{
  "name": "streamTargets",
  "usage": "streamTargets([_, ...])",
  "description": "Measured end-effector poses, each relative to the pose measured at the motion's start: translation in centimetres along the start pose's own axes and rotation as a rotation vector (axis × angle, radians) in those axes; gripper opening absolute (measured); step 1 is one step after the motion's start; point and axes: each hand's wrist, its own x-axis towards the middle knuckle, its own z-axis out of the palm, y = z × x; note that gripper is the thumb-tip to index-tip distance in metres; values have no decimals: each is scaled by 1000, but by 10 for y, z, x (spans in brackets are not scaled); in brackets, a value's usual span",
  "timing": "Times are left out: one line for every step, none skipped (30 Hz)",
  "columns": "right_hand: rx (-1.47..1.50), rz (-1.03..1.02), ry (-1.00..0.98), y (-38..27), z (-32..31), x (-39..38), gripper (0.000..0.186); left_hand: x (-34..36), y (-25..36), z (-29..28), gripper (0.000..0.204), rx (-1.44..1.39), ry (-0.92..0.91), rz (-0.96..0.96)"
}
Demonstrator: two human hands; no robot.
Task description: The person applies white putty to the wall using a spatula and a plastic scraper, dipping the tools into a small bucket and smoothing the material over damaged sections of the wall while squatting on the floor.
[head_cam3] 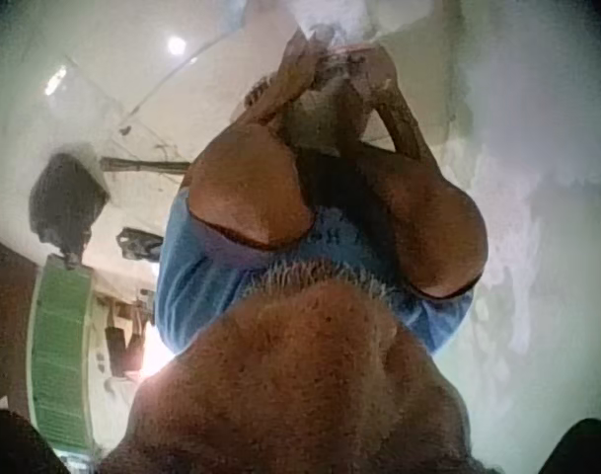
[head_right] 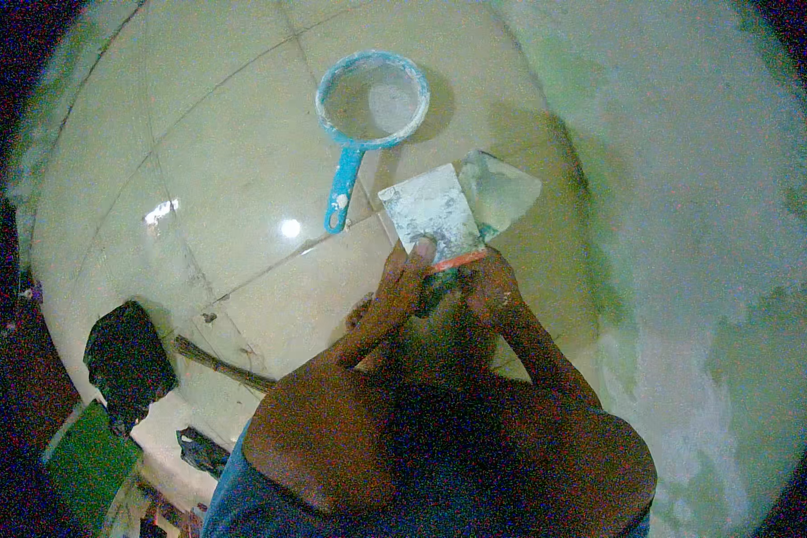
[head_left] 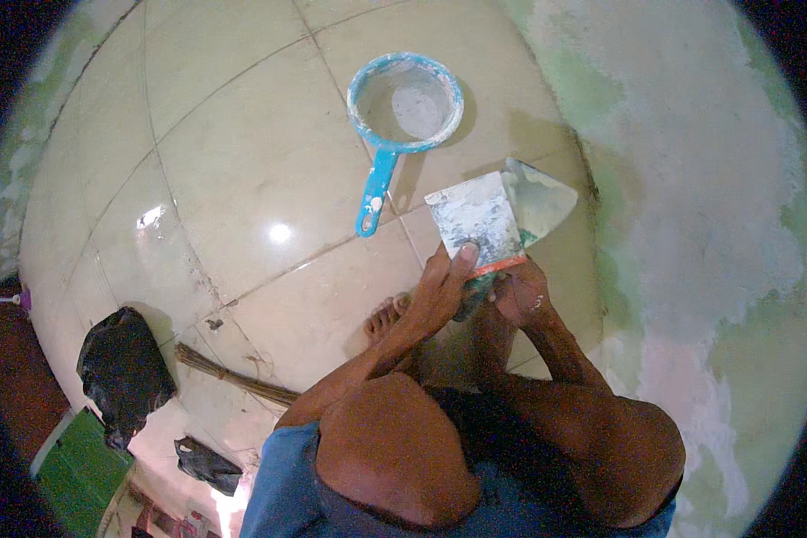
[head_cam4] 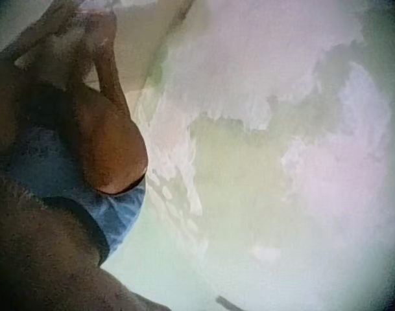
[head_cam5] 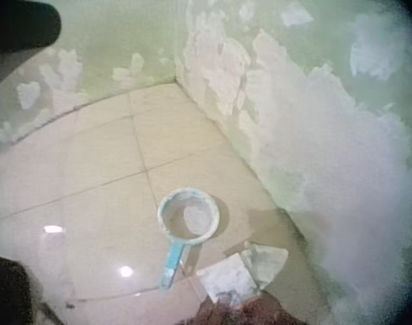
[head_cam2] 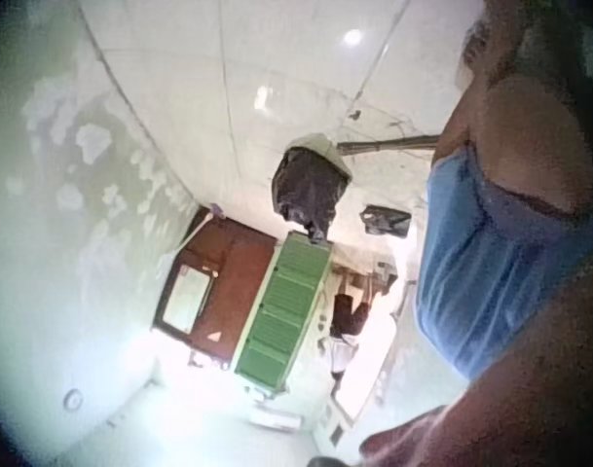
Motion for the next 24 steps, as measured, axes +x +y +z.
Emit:
streamTargets([-157,-94,17,-10,0,-1,30,1,1,1,43,9,-3,-9])
streamTargets([-279,-196,83,-17,0,-4,29,1,1,2,43,23,16,1])
streamTargets([-406,-292,154,-28,-4,-7,29,2,1,4,42,35,34,11])
streamTargets([-175,-152,110,-44,-6,-6,28,3,-4,8,42,47,67,39])
streamTargets([58,-11,64,-63,-4,-2,26,3,-9,10,41,62,100,67])
streamTargets([281,107,38,-67,-5,1,25,3,-10,11,42,127,79,114])
streamTargets([503,231,37,-69,-5,4,25,2,-10,8,42,193,58,160])
streamTargets([713,333,51,-64,-4,6,24,1,-10,8,43,201,38,139])
streamTargets([925,433,63,-62,-4,8,24,1,-5,8,44,207,18,117])
streamTargets([933,369,106,-63,-5,6,24,2,7,10,45,155,0,27])
streamTargets([940,306,149,-66,-5,3,25,2,8,11,46,137,-9,-3])
streamTargets([947,240,188,-66,-5,2,27,2,11,11,47,119,-13,-34])
streamTargets([909,242,222,-60,-7,3,29,1,5,9,48,135,-8,-5])
streamTargets([871,243,256,-47,-10,5,31,1,3,7,49,150,-4,24])
streamTargets([837,251,288,-40,-11,7,32,1,4,4,46,158,-19,19])
streamTargets([863,254,321,-52,-14,10,30,1,6,0,44,161,-33,14])
streamTargets([890,258,355,-67,-21,12,28,1,8,-3,42,163,-46,9])
streamTargets([910,259,400,-75,-27,12,27,2,9,-4,43,123,-72,-36])
streamTargets([958,210,328,-65,-36,7,31,3,12,-4,44,81,-96,-76])
streamTargets([1004,159,256,-45,-52,-4,35,5,14,-3,45,38,-121,-117])
streamTargets([1051,114,173,-49,-57,-6,39,5,15,-4,46,51,-95,-86])
streamTargets([1275,28,98,-52,-56,-8,39,7,15,-5,47,63,-71,-56])
streamTargets([1215,194,44,-58,-57,-13,38,8,15,-6,48,75,-48,-25])
streamTargets([1165,359,-47,-78,-49,-15,37,6,20,-13,44,112,-14,-56])
